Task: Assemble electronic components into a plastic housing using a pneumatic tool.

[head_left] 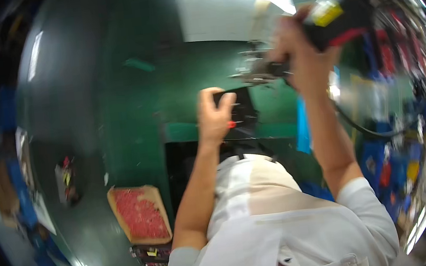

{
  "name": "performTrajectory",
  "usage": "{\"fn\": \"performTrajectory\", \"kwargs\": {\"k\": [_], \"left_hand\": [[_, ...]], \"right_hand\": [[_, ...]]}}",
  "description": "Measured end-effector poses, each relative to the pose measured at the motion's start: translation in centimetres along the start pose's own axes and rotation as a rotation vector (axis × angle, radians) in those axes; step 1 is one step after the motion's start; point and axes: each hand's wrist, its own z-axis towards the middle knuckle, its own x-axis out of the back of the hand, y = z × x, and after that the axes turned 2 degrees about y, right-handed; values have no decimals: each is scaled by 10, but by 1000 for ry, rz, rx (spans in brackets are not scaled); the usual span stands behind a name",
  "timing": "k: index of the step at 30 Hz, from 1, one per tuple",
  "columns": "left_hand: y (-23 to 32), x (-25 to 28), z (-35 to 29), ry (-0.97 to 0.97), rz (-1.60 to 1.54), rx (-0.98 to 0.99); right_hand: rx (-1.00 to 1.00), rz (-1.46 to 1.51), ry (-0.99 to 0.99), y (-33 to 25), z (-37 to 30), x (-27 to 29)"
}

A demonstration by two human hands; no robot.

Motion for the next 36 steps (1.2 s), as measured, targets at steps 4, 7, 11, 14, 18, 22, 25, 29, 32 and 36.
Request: {"fn": "performTrajectory", "kwargs": {"k": [4,7,11,14,18,22,25,29,32,36], "left_hand": [[-49,-3,-8,11,53,-311],[-28,13,-16,62,-61,-167],[-44,87,-16,227,-259,95],[-56,162,-18,480,-337,207],[-118,300,-34,892,-54,187],[-150,519,-31,1262,-176,223],[-181,642,-29,1468,-463,265],[-247,771,-120,1424,-922,140],[-247,806,-111,1526,-660,350],[-198,745,-25,1342,-125,318]], "right_hand": [[16,21,146,-7,58,132],[30,151,15,-77,109,150],[162,116,12,-61,132,116],[233,0,206,-52,136,80],[242,-266,453,-40,186,91],[213,-321,447,-47,198,106],[470,-690,394,-59,195,147],[610,-1853,239,-2,189,110],[61,-408,876,-1,197,88],[292,-309,677,-35,157,47]]}}
